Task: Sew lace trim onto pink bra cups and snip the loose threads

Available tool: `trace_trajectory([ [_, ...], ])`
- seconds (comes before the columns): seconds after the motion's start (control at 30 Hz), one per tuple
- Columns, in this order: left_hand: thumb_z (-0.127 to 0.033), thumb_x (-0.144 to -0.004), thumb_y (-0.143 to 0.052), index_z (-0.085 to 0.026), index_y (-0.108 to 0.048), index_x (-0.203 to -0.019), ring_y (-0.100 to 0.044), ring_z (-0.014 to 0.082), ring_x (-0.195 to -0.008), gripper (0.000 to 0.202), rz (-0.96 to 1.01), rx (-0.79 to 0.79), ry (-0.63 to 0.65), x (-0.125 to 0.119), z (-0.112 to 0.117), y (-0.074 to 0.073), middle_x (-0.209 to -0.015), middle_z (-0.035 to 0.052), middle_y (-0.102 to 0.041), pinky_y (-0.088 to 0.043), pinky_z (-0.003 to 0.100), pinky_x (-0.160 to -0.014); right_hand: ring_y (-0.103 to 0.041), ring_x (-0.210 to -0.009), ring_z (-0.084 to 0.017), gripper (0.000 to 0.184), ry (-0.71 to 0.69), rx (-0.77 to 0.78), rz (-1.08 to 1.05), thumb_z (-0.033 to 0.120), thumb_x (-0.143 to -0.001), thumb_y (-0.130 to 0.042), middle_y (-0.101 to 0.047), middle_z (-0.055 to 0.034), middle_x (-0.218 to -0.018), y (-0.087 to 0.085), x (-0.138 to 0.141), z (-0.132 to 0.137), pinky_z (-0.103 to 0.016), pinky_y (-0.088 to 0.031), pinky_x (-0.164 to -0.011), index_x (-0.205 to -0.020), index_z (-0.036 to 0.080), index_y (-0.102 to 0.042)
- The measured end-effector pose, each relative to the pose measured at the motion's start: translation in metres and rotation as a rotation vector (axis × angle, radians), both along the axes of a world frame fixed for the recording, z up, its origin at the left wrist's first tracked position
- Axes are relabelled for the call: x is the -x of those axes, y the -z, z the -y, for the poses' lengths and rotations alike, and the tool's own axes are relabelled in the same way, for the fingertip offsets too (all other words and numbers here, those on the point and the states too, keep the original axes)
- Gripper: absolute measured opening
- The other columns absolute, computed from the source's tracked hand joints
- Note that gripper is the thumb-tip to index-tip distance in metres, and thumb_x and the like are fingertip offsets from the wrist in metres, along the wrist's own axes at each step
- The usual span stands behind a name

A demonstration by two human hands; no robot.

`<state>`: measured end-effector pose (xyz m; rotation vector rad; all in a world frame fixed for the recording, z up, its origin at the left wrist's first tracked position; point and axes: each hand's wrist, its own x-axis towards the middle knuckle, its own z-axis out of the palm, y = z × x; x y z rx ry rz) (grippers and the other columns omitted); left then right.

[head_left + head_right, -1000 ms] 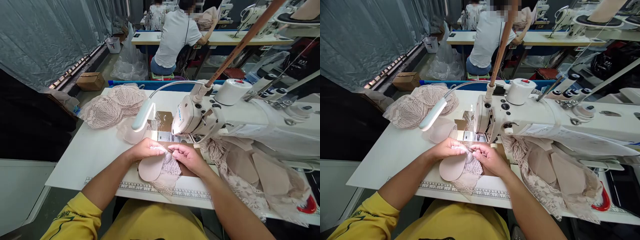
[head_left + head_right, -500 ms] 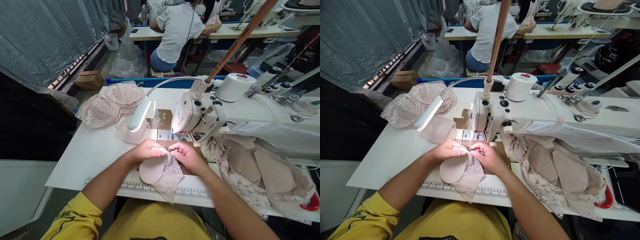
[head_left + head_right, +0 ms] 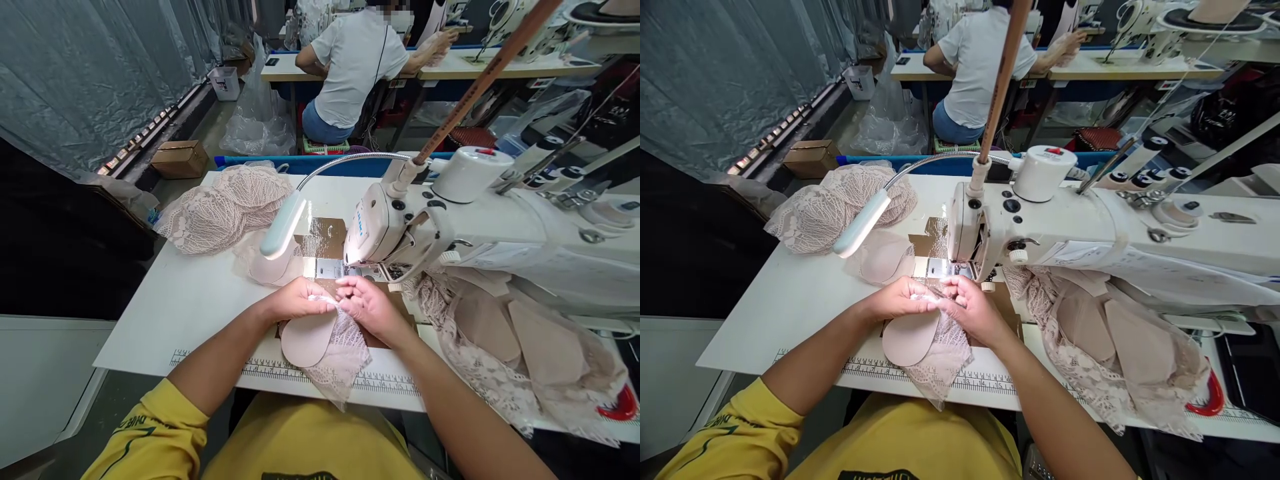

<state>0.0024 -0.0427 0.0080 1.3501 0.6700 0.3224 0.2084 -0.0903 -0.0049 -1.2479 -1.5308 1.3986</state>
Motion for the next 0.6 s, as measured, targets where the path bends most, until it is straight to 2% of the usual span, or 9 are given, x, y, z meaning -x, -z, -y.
trace_trajectory([
  [0.07,-0.034,-0.078,-0.069,-0.011,-0.069,-0.095,-0.055,0.0139,-0.074,0.028,-0.019,-0.069,0.116,0.008,-0.005,-0.005,-0.082,0.0037,-0.063,-0.043,0.023,-0.066,-0.060,-0.080,-0.017,0.033,-0.056,0.004,0.091,0.036,-0.079,-0.064,-0.064,-0.0024,-0.088,-0.002,-0.001,-0.001,-0.029,-0.048,-0.071,-0.108,0.020,-0.060],
  [0.13,-0.024,-0.075,-0.069,-0.012,-0.065,-0.104,-0.054,0.0134,-0.076,0.031,-0.097,-0.143,0.208,0.018,-0.011,-0.011,-0.088,0.0028,-0.062,-0.042,0.021,-0.064,-0.058,-0.076,-0.017,0.015,-0.094,-0.010,0.207,0.032,-0.082,-0.059,-0.063,-0.0016,-0.081,-0.006,-0.004,-0.002,-0.029,-0.046,-0.070,-0.088,0.019,-0.064],
  [0.2,-0.017,-0.074,-0.066,-0.014,-0.062,-0.110,-0.054,0.0129,-0.075,0.036,-0.189,-0.205,0.223,0.027,-0.014,-0.016,-0.090,0.0021,-0.061,-0.041,0.020,-0.062,-0.056,-0.074,-0.017,0.014,-0.142,-0.024,0.236,0.029,-0.083,-0.055,-0.061,-0.0014,-0.078,-0.010,-0.007,-0.003,-0.029,-0.044,-0.069,-0.076,0.019,-0.061],
  [0.27,-0.015,-0.074,-0.061,-0.015,-0.060,-0.112,-0.052,0.0120,-0.072,0.038,-0.223,-0.273,0.195,0.029,-0.012,-0.017,-0.089,0.0015,-0.060,-0.039,0.020,-0.060,-0.055,-0.076,-0.017,0.014,-0.175,-0.037,0.211,0.032,-0.082,-0.057,-0.061,-0.0019,-0.082,-0.012,-0.008,-0.004,-0.029,-0.044,-0.069,-0.079,0.019,-0.059],
  [0.33,-0.016,-0.075,-0.060,-0.015,-0.059,-0.115,-0.049,0.0108,-0.068,0.041,-0.210,-0.353,0.164,0.024,-0.008,-0.017,-0.087,0.0013,-0.060,-0.038,0.020,-0.058,-0.055,-0.080,-0.018,0.020,-0.151,-0.042,0.209,0.038,-0.079,-0.062,-0.061,-0.0030,-0.089,-0.013,-0.004,-0.005,-0.029,-0.044,-0.070,-0.086,0.019,-0.059],
  [0.43,-0.021,-0.076,-0.062,-0.016,-0.056,-0.123,-0.049,0.0111,-0.066,0.047,-0.190,-0.421,0.066,0.014,0.001,-0.019,-0.086,0.0021,-0.060,-0.039,0.021,-0.059,-0.054,-0.075,-0.017,0.022,-0.102,-0.067,0.254,0.040,-0.078,-0.063,-0.061,-0.0017,-0.084,-0.010,0.004,-0.004,-0.028,-0.043,-0.064,-0.084,0.019,-0.059],
  [0.53,-0.026,-0.079,-0.063,-0.016,-0.054,-0.125,-0.055,0.0150,-0.081,0.048,-0.152,-0.411,-0.120,0.016,0.005,-0.024,-0.097,0.0055,-0.061,-0.045,0.025,-0.070,-0.049,-0.064,-0.014,0.024,-0.155,-0.123,0.262,0.038,-0.086,-0.053,-0.055,0.0009,-0.069,-0.009,0.006,-0.001,-0.026,-0.038,-0.058,-0.071,0.019,-0.057],
  [0.6,-0.032,-0.079,-0.065,-0.016,-0.060,-0.114,-0.057,0.0157,-0.082,0.039,-0.176,-0.341,-0.178,0.024,0.006,-0.026,-0.094,0.0055,-0.062,-0.046,0.026,-0.072,-0.049,-0.066,-0.014,0.024,-0.161,-0.149,0.248,0.036,-0.088,-0.051,-0.055,0.0006,-0.069,-0.009,0.004,0.000,-0.026,-0.039,-0.059,-0.072,0.019,-0.058],
])
